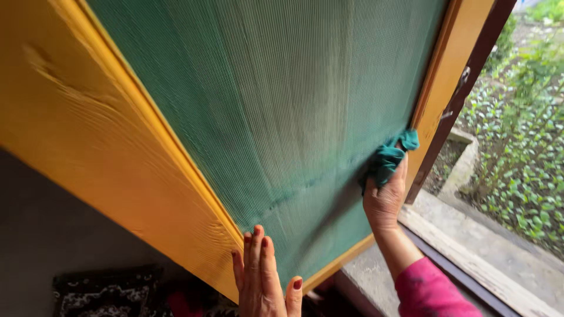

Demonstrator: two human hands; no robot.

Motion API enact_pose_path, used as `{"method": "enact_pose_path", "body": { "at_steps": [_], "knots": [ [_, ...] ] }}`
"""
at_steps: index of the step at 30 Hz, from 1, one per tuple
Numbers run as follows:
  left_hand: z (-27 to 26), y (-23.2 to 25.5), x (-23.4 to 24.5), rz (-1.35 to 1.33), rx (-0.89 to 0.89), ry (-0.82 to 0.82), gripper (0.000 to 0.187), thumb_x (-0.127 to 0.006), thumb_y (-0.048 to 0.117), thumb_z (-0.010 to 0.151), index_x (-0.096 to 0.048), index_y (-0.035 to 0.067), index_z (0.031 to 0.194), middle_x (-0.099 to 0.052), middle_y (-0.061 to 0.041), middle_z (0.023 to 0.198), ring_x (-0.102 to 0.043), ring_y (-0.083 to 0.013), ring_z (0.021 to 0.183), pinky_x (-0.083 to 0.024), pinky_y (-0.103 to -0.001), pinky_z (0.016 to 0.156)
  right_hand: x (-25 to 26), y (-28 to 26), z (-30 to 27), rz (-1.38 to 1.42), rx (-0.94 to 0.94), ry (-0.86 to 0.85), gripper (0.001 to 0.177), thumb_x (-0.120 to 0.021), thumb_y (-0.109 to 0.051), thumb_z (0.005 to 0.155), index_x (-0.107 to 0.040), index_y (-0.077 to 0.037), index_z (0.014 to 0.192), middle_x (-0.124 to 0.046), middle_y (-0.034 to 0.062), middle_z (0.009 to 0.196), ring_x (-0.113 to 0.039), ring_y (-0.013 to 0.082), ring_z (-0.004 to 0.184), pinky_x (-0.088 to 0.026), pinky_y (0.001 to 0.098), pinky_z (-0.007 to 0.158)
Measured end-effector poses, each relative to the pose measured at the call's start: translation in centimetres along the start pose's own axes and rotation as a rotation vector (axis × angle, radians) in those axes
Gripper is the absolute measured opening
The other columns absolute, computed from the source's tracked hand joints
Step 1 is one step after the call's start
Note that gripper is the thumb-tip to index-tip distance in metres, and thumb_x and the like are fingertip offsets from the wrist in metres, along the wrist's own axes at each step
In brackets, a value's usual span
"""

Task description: The person wipes the wooden frame and mesh of a window screen using a green cloth. They move the cloth along the edges and across the mesh surface repeatedly.

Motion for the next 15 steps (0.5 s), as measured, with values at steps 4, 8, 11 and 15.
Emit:
{"method": "enact_pose_path", "body": {
  "at_steps": [4,8,11,15],
  "knots": [
    [4.8,2.0,2.9,0.001,-0.053,-0.012,0.079,-0.055,0.038,0.098,-0.023,-0.006,0.155,-0.025,-0.029,0.163,-0.023,-0.0447,0.153,-0.012,-0.066,0.12,-0.9,-3.7,-1.8,0.166,-0.149,0.007,0.075,-0.053,0.007,0.082,-0.033,0.004,0.155,-0.048,0.024,0.15,-0.046,0.0422,0.143,-0.031,0.0416,0.122],
    [9.9,4.7,6.8,0.026,-0.098,0.013,0.077,-0.056,0.034,0.097,-0.026,-0.008,0.154,-0.025,-0.029,0.163,-0.024,-0.0458,0.153,-0.013,-0.063,0.12,-2.4,-13.8,-1.7,0.037,0.209,-0.152,0.077,-0.065,0.003,0.067,-0.044,0.003,0.142,-0.045,0.0303,0.146,-0.038,0.051,0.141,-0.029,0.0502,0.119],
    [13.0,6.5,9.8,0.052,-0.13,0.065,0.074,-0.056,0.033,0.099,-0.027,-0.008,0.154,-0.026,-0.028,0.164,-0.024,-0.0449,0.154,-0.014,-0.061,0.122,-2.3,-18.0,1.5,-0.072,0.501,-0.289,0.068,-0.07,0.003,0.069,-0.055,-0.001,0.135,-0.047,0.0286,0.146,-0.04,0.0506,0.142,-0.032,0.0524,0.119],
    [15.7,8.2,13.2,0.102,-0.182,0.126,0.073,-0.057,0.032,0.1,-0.029,-0.006,0.155,-0.027,-0.026,0.165,-0.026,-0.0415,0.155,-0.016,-0.058,0.125,-1.5,-17.2,8.7,-0.151,0.681,-0.271,0.053,-0.073,0.001,0.077,-0.061,-0.006,0.128,-0.049,0.0218,0.144,-0.045,0.0434,0.142,-0.036,0.0521,0.121]
  ]
}}
Point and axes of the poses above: each hand's wrist, its own z-axis towards the middle knuckle, its own x-axis out of the back of the hand, y = z × x, the point moved 6 cm from there along z, towards the middle knuckle
